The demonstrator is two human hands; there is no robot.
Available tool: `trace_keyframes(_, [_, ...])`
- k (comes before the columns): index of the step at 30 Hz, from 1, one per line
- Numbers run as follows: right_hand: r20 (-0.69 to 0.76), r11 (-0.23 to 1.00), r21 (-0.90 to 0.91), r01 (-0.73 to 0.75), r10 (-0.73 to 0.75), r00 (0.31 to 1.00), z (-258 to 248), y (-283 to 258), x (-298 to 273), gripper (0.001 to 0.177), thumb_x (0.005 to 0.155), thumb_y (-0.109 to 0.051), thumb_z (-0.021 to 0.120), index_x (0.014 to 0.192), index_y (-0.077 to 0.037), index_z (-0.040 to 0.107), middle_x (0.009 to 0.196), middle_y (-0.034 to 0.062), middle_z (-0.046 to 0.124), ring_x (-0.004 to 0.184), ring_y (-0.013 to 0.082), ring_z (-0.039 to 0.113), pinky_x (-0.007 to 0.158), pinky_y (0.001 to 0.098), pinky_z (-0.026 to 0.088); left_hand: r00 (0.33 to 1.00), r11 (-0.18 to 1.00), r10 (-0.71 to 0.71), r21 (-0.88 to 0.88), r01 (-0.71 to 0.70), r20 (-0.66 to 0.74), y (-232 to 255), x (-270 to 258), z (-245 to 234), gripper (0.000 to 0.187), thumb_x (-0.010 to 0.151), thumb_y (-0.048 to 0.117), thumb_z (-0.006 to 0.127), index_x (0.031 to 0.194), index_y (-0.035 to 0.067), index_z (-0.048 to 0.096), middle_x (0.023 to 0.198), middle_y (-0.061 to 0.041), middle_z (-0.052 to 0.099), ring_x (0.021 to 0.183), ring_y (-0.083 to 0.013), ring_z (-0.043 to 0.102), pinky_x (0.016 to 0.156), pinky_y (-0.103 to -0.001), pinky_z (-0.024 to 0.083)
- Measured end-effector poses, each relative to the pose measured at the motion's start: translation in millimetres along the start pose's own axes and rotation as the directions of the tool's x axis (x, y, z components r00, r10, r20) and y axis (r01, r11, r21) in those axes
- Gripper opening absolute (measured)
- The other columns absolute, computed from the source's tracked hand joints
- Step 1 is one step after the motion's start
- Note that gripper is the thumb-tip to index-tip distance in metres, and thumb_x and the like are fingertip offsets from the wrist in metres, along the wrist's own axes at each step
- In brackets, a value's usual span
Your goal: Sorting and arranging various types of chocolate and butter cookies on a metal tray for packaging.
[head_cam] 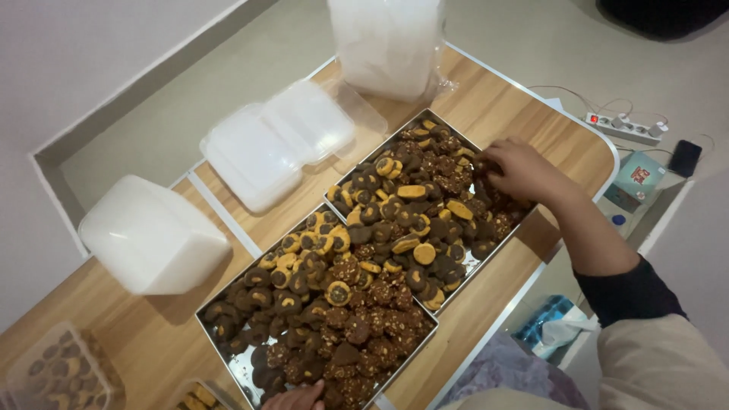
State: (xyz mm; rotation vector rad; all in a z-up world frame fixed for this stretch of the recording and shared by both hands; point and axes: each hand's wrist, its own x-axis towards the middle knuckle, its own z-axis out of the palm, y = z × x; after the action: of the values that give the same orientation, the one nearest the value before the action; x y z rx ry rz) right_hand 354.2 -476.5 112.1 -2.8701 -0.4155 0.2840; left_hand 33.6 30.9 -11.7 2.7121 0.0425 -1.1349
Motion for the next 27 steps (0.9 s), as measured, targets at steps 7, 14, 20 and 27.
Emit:
trace_keyframes(7, [0.221,0.985,0.090,-0.149,0.127,0.967,-24,-10,-13,0.057,0.087,0.001,0.049,0.140,-0.018,0.061,0.134,0.0069,0.061,0.124,0.0282,0.053,0.103,0.0451,0.047,0.883,0.998,0.003,0.060,-0.035,0.469,1,8,-40,0.077,0.091,0.079,0.016,0.161,0.047,0.021,0.164,0.018,0.031,0.154,-0.0109,0.028,0.128,-0.038,0.022])
trace_keyframes(14, [0.216,0.943,0.312,-0.118,0.051,0.975,-29,2,-8,0.045,0.086,0.003,0.043,0.103,-0.014,0.081,0.108,0.0028,0.079,0.101,0.0208,0.069,0.089,0.0385,0.053,0.857,0.993,0.018,0.088,-0.074,0.515,-18,34,-17,0.075,0.095,0.076,0.019,0.162,0.045,0.012,0.167,0.016,0.026,0.156,-0.0139,0.024,0.128,-0.041,0.021])
trace_keyframes(20, [0.025,0.968,0.231,-0.098,0.095,0.995,-24,-6,0,0.029,0.094,-0.007,0.054,0.109,-0.012,0.078,0.109,0.0078,0.073,0.099,0.0250,0.066,0.088,0.0403,0.051,0.865,0.996,-0.018,0.087,-0.029,0.502,7,10,-44,0.075,0.092,0.077,0.014,0.161,0.048,0.020,0.165,0.020,0.029,0.155,-0.0091,0.026,0.129,-0.036,0.020])
trace_keyframes(27, [-0.203,0.979,-0.185,0.092,-0.129,0.971,28,23,35,0.040,0.090,-0.021,0.064,0.130,-0.022,0.072,0.115,0.0118,0.062,0.100,0.0370,0.060,0.076,0.0502,0.049,0.807,0.991,0.016,0.097,-0.091,0.591,-10,33,-30,0.078,0.094,0.077,0.017,0.164,0.042,0.011,0.168,0.012,0.023,0.156,-0.0165,0.023,0.128,-0.040,0.021])
